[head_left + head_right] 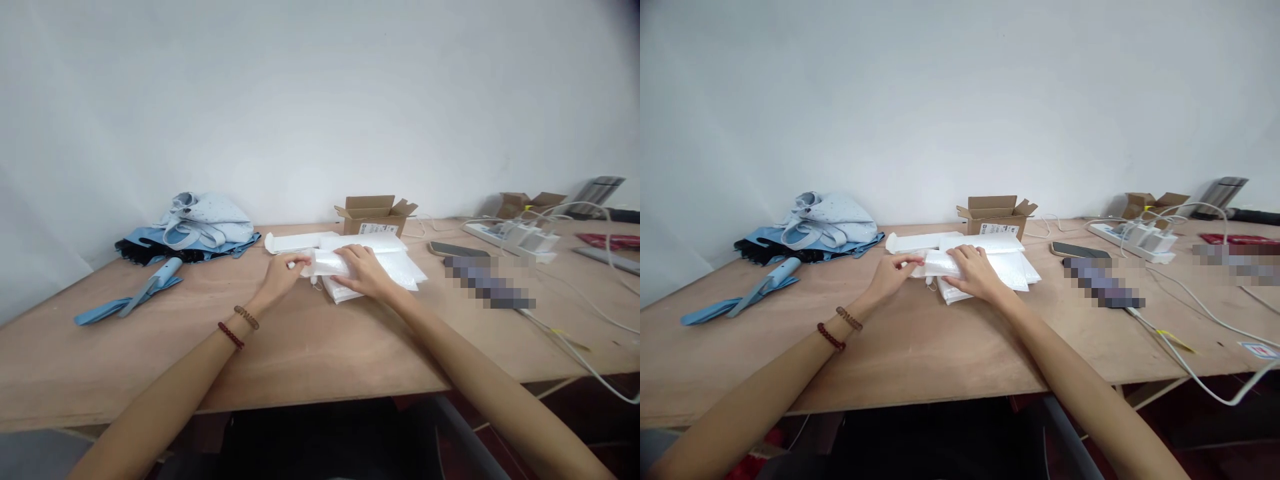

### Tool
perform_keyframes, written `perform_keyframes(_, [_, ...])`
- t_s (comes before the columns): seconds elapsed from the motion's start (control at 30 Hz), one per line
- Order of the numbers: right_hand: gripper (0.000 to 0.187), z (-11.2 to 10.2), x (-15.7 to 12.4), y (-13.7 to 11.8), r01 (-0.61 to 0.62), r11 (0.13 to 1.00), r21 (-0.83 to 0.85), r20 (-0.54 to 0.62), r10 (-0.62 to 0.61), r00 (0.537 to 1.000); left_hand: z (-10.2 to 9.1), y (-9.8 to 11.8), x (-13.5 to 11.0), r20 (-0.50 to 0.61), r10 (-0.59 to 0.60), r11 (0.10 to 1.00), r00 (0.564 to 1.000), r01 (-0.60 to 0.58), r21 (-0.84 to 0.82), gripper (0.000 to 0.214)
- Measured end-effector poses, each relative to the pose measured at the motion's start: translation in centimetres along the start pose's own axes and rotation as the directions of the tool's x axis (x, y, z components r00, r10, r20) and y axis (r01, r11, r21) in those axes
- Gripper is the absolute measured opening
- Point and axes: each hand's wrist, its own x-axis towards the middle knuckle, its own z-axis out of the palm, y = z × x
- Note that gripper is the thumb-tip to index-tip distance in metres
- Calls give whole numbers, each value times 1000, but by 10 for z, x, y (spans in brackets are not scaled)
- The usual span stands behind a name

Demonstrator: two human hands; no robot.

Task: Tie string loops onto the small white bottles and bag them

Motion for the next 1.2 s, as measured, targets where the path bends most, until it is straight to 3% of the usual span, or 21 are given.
perform_keyframes(0.1, [49, -3, 0, 0, 11, 1000, 19, -33, -10, 999, -8, -7, 6, -74, -198, 966, 977, 183, -181, 25])
perform_keyframes(0.2, [50, -5, -1, -3, 29, 999, 30, -60, -28, 998, -11, -8, 7, 134, -324, 859, 937, 350, -373, 36])
perform_keyframes(0.27, [51, -7, -1, -5, 49, 998, 31, -81, -47, 996, -8, -5, 4, 297, -307, 787, 904, 417, -455, 35])
perform_keyframes(0.33, [52, -7, -2, -7, 82, 996, 21, -99, -80, 992, -2, 0, 0, 367, -289, 737, 884, 450, -504, 32])
perform_keyframes(0.4, [54, -6, -2, -10, 123, 992, -4, -104, -123, 987, 7, 6, -5, 342, -302, 735, 890, 446, -511, 31])
perform_keyframes(0.57, [60, -1, 0, -15, 185, 974, -133, 6, -186, 983, 30, 18, -16, 202, -267, 850, 942, 329, -411, 26])
perform_keyframes(0.63, [58, 0, 0, -12, 180, 966, -187, 30, -178, 984, 36, 20, -20, 188, -282, 863, 941, 334, -380, 13])
perform_keyframes(0.7, [55, 0, 1, -5, 128, 965, -229, 2, -131, 991, 40, 20, -23, 218, -306, 866, 927, 366, -341, 21])
perform_keyframes(0.77, [51, -1, 1, 4, 44, 967, -252, -48, -58, 997, 40, 19, -24, 253, -319, 865, 913, 390, -315, 31])
perform_keyframes(0.87, [49, -1, -1, 16, -24, 966, -256, -82, 3, 997, 37, 18, -23, 271, -325, 851, 906, 405, -334, 31])
perform_keyframes(1.0, [50, -2, -2, 18, 27, 971, -239, -73, -45, 996, 32, 19, -20, 277, -359, 786, 891, 449, -425, 29])
perform_keyframes(1.2, [53, -1, 1, -3, 125, 945, -302, -91, -159, 983, 25, 19, -17, 271, -336, 745, 902, 431, -509, 27])
